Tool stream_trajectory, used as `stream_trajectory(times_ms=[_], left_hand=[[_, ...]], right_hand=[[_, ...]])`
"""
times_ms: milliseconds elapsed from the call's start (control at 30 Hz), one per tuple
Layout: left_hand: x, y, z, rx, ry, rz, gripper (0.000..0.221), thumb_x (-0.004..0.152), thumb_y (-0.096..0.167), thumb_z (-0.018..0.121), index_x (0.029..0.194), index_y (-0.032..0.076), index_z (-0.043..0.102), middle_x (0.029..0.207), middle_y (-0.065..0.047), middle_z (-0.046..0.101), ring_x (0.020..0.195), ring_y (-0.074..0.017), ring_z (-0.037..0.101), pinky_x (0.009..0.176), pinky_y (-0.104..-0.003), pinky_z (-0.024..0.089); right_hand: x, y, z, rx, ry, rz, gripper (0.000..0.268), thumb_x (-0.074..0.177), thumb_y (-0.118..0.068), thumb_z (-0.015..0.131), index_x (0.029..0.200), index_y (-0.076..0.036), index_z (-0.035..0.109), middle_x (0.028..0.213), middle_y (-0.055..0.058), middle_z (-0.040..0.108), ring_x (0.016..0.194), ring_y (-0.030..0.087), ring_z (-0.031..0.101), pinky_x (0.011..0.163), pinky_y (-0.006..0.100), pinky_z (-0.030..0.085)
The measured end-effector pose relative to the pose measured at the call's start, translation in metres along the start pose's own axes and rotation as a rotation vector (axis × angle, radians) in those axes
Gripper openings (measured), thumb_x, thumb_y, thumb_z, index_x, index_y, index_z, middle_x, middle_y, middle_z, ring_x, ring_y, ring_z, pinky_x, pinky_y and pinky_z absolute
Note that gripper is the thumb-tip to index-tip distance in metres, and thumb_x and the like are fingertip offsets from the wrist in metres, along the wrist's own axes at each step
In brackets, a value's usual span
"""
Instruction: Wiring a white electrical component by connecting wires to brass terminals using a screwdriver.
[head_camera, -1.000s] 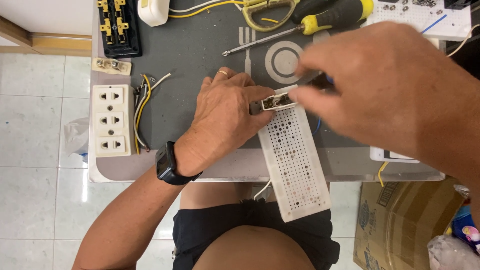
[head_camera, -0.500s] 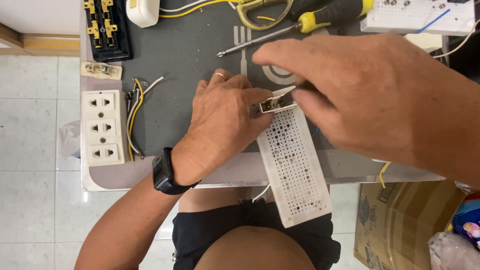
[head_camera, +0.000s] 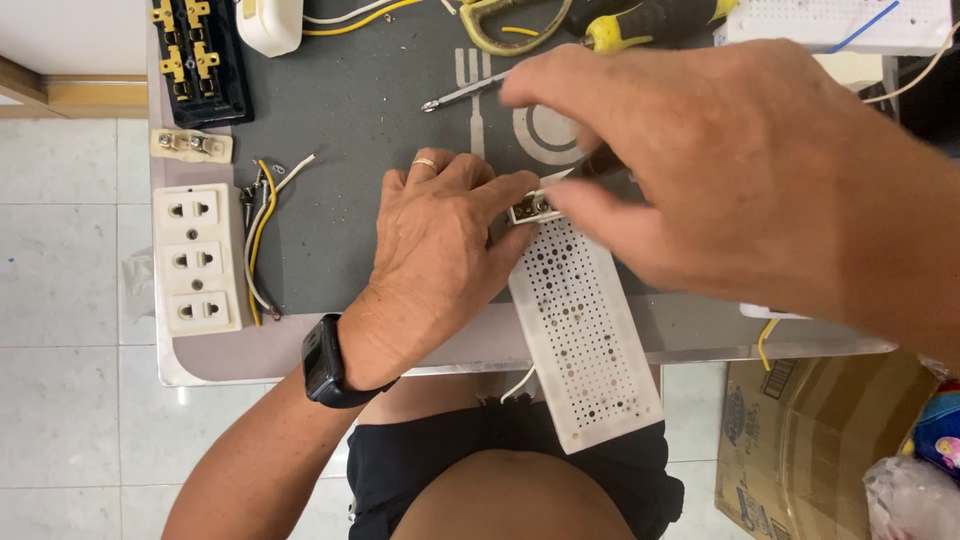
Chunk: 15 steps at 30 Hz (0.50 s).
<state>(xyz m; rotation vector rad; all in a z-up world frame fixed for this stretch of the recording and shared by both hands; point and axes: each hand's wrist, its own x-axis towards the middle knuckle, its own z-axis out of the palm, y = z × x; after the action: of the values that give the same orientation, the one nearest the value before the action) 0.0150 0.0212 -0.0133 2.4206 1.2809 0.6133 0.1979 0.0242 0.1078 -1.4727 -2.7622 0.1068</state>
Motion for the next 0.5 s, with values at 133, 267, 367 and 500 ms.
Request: stream_trajectory(times_ms=[133,267,367,500], left_hand=[[-0.003,0.005,0.001,0.039,0.056,0.022,0.034,0.082,0.031,0.07,0.115,0.024,0.067,0.084,-0.002,0.057,0.09,-0.0316,0.052,0.067,-0.046,0.037],[-0.01,0.009,0.003,0.076,0.105,0.035,0.037,0.088,0.035,0.067,0.121,0.018,0.065,0.086,-0.004,0.056,0.089,-0.0295,0.05,0.066,-0.043,0.034],[-0.01,0.009,0.003,0.067,0.098,0.025,0.035,0.091,0.035,0.066,0.123,0.02,0.065,0.089,-0.003,0.058,0.092,-0.0287,0.05,0.068,-0.043,0.034],[-0.005,0.008,-0.003,0.056,0.018,0.013,0.033,0.088,0.039,0.07,0.116,0.021,0.069,0.091,-0.004,0.063,0.094,-0.0316,0.053,0.068,-0.046,0.037]], right_hand=[[0.0,-0.002,-0.003,0.166,-0.06,-0.094,0.04,0.079,-0.004,0.055,0.117,-0.017,0.054,0.087,-0.003,0.058,0.073,0.021,0.059,0.054,0.04,0.046],[0.001,-0.001,0.004,-0.036,0.064,-0.083,0.022,0.099,-0.019,0.06,0.12,-0.012,0.06,0.066,0.004,0.06,0.057,0.026,0.059,0.046,0.041,0.043],[0.002,-0.001,0.0,0.071,0.06,-0.121,0.037,0.09,-0.01,0.059,0.126,-0.007,0.06,0.074,0.005,0.06,0.066,0.026,0.058,0.055,0.04,0.046],[-0.005,0.005,0.008,-0.098,0.123,-0.146,0.009,0.102,-0.012,0.058,0.111,-0.014,0.06,0.09,0.006,0.057,0.07,0.025,0.054,0.055,0.038,0.042]])
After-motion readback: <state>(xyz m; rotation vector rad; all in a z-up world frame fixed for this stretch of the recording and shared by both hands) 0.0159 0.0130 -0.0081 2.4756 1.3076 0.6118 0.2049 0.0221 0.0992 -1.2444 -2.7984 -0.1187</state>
